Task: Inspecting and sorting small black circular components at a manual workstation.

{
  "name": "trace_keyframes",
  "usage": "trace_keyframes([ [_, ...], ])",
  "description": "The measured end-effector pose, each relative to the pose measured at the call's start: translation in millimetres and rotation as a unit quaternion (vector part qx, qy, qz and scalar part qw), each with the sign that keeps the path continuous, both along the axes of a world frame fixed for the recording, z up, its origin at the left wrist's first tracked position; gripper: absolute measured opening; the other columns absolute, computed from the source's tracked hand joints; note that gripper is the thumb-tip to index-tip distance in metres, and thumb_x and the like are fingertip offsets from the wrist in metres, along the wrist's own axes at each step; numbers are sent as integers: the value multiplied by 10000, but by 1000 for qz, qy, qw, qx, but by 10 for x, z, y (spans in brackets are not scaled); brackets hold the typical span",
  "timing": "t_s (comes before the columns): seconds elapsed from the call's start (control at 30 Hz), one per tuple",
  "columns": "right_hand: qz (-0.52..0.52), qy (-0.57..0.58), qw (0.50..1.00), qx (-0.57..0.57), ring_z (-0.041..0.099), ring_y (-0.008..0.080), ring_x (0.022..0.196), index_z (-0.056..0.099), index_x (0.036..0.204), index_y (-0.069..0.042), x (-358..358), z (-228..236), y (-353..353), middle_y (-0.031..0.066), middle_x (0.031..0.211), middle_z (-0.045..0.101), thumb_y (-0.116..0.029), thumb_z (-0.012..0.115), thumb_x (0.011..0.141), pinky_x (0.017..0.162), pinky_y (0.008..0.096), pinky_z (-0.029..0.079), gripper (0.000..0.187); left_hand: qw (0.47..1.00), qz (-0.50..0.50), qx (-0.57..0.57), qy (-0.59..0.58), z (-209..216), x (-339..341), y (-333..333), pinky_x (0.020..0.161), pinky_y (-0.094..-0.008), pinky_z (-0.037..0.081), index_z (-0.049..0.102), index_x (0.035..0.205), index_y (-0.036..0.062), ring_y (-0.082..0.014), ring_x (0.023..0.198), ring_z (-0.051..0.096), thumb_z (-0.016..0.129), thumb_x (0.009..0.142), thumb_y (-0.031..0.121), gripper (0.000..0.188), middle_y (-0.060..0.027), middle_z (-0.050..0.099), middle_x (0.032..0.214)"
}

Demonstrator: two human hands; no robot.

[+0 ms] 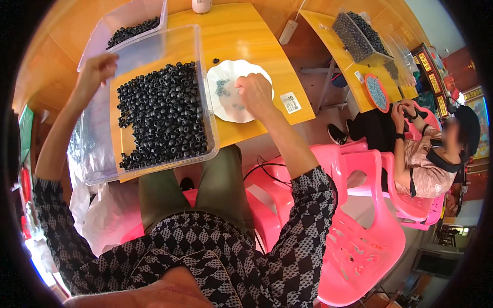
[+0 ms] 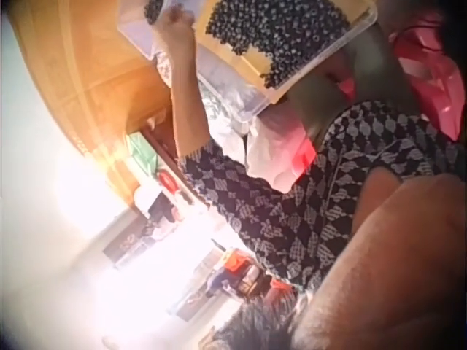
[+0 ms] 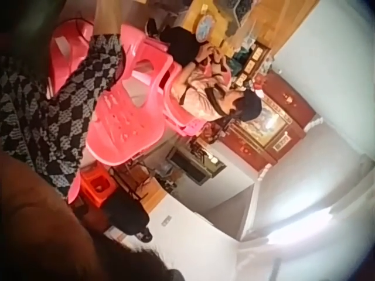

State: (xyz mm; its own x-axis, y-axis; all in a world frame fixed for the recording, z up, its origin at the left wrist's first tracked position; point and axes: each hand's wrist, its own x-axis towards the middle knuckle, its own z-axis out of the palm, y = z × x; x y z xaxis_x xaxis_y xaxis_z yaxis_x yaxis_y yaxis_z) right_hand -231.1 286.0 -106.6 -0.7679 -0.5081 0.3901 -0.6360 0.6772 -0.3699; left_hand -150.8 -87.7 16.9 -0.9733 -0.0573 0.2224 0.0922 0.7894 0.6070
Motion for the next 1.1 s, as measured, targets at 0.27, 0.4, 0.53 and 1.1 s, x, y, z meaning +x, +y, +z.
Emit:
trace_keyframes([
  [0.27,105,-17,983,151,553,338,626,607,662,-80,-229,-32,-243,151,645,581,-168,561,668,565,420,425,99,974,-126,-129,-135,-336,892,92,642,-333,441,579,901,-14,-235,709,554,570,732,11,171,-118,587,764],
  [0.4,115,17,986,116,547,348,582,602,640,-69,-305,-178,-193,168,613,568,-211,548,657,527,424,418,152,945,-179,-219,-164,-504,972,36,679,-443,418,562,796,10,-365,801,534,611,694,52,121,-161,581,772],
  [0.53,109,96,983,115,556,329,680,596,707,-44,-155,-71,-253,141,665,581,-57,546,645,602,392,425,81,904,-149,-306,-257,-533,935,196,667,-436,437,578,728,12,-353,780,563,611,676,39,67,-157,586,736],
  [1.1,-21,-294,910,-290,465,47,621,602,821,3,175,242,-25,-21,706,561,17,607,738,561,174,340,84,812,-223,-386,-375,-702,773,357,616,-412,492,625,721,-1,-328,759,617,604,616,19,109,-172,622,764],
])
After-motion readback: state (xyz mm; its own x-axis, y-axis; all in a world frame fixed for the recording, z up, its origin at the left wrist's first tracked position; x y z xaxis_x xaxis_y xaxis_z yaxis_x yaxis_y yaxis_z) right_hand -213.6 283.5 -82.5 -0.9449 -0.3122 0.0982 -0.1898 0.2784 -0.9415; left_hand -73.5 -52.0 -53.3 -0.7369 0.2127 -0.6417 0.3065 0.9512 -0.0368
